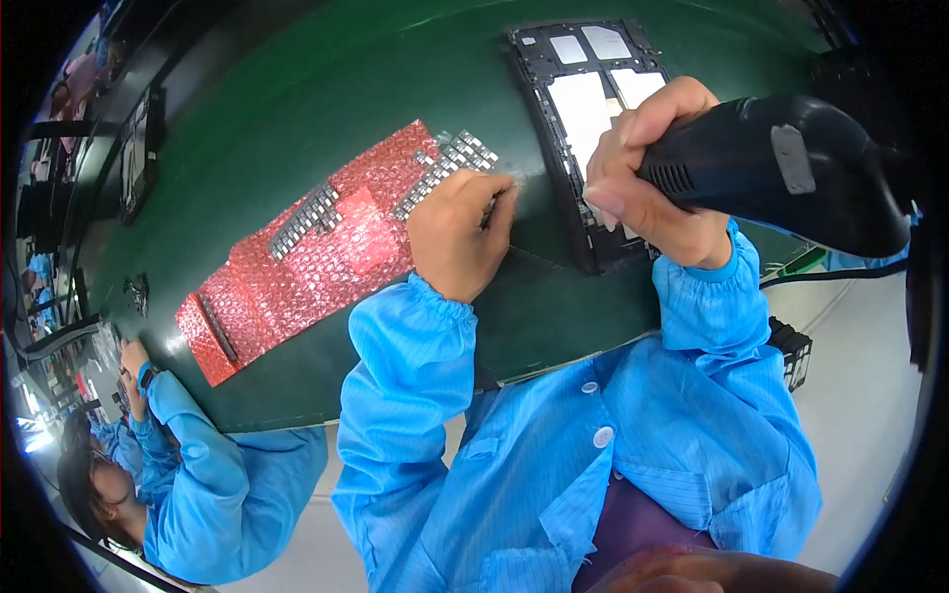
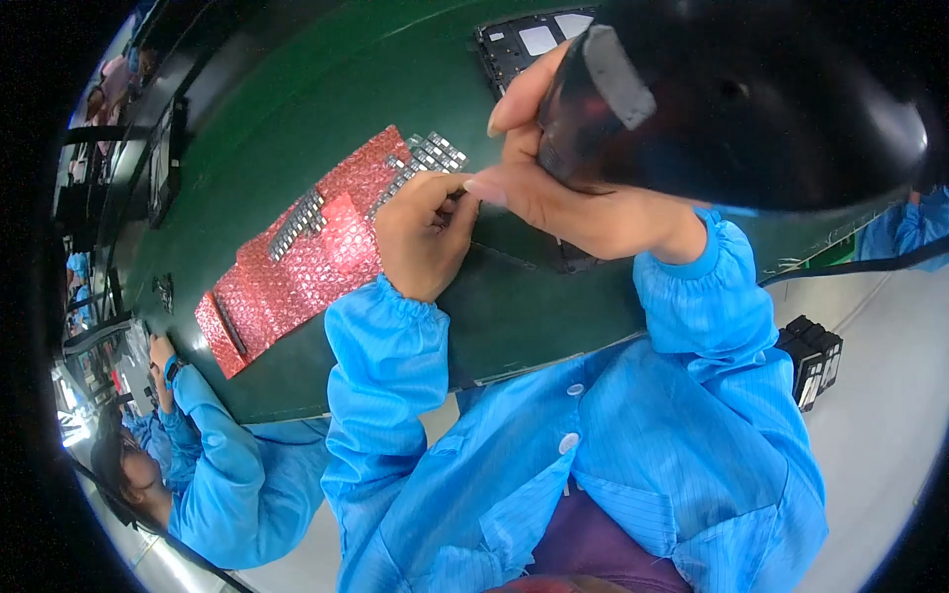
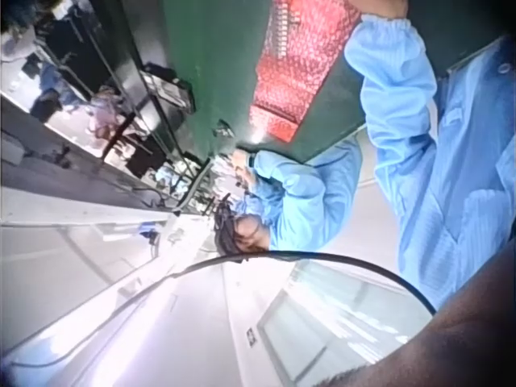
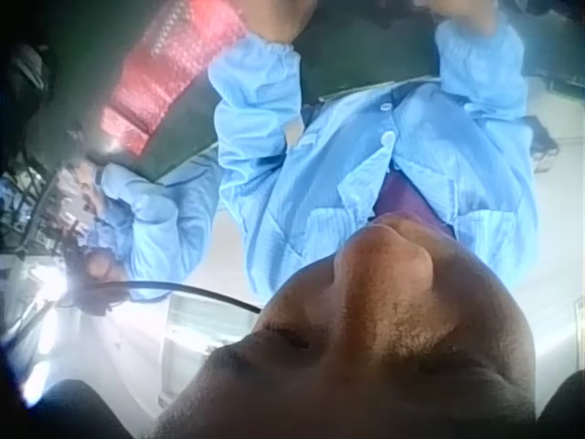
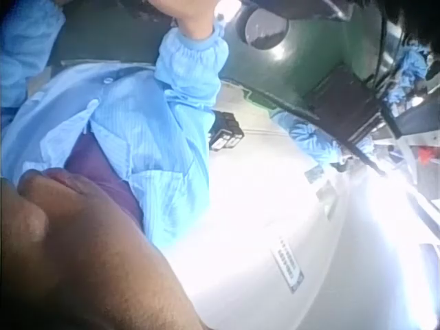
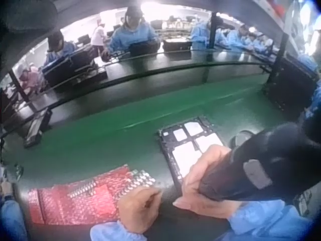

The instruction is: The person assembles electronic components into a tablet frame by securing them with screws using an electric screwdriver.

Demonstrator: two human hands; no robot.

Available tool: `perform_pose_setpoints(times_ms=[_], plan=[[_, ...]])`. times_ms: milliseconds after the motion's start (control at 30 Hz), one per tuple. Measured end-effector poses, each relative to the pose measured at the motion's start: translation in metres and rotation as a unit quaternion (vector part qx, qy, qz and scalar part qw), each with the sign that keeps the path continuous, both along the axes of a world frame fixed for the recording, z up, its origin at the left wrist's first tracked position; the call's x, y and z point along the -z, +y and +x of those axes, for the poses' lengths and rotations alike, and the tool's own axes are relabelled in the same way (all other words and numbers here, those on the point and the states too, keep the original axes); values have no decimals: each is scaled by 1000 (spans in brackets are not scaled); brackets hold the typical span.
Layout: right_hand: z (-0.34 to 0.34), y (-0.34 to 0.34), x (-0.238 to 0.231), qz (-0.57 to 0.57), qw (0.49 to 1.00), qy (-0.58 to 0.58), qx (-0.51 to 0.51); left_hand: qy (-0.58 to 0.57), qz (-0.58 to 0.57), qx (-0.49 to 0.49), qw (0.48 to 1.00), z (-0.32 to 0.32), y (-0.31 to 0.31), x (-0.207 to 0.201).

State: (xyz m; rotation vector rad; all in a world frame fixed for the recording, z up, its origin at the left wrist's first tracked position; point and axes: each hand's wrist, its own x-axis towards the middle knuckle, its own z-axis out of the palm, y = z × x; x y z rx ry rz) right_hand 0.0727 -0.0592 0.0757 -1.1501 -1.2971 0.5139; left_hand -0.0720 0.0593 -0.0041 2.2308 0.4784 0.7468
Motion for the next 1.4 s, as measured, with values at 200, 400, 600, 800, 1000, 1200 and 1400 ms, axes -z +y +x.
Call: perform_pose_setpoints(times_ms=[200,400,600,800,1000,1200,1400], plan=[[-5,-9,0,-40,995,-80,53,22,70,19,997,-3,2,-2],[-9,3,13,120,990,29,69,2,59,23,998,-11,-4,5],[-16,4,8,93,994,29,55,32,-3,-2,999,-11,-11,4],[-14,2,8,44,995,16,85,32,22,54,998,-4,-2,18],[-16,5,0,94,987,112,60,-2,72,150,986,-4,3,6],[-19,8,10,67,982,22,175,-47,-13,150,988,-2,1,12],[-31,4,7,24,972,121,202,5,-10,119,993,-11,-3,3]])
